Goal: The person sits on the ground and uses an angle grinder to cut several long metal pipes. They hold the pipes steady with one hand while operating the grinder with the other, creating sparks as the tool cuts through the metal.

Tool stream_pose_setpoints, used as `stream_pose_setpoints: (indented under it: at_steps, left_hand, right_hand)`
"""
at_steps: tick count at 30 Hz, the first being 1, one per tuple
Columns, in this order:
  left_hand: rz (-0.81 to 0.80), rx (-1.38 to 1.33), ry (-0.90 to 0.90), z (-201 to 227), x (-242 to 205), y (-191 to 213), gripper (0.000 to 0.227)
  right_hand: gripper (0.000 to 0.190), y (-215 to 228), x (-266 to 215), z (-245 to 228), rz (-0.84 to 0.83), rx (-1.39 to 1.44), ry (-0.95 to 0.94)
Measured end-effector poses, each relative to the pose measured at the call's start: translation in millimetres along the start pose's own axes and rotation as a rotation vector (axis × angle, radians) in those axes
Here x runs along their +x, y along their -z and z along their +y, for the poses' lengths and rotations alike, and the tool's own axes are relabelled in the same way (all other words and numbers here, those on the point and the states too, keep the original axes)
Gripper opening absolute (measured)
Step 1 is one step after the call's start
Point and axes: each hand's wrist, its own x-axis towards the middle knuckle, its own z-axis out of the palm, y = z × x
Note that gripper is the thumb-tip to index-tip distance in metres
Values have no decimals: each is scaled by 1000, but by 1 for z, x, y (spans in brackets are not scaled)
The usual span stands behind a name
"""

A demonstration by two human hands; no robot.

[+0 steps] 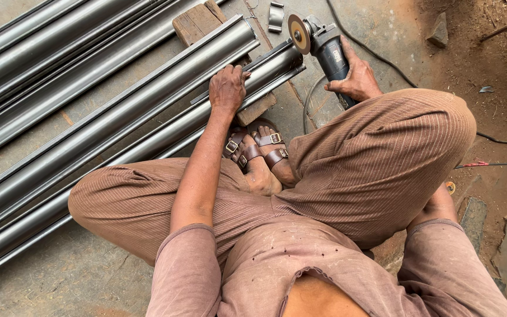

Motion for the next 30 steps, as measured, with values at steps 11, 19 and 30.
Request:
stream_pose_setpoints:
  at_steps: [11, 19, 30]
  left_hand:
    - [25, 39, -13, 2, -3, -4, 33]
    - [19, 40, -18, 5, -4, 1, 34]
    - [16, 38, -18, 7, -5, 4, 33]
  right_hand:
    - [127, 4, 0, -7, -8, -145, -47]
    - [126, 6, -1, -5, -26, -121, -69]
    - [127, 5, -6, -12, -10, -102, -40]
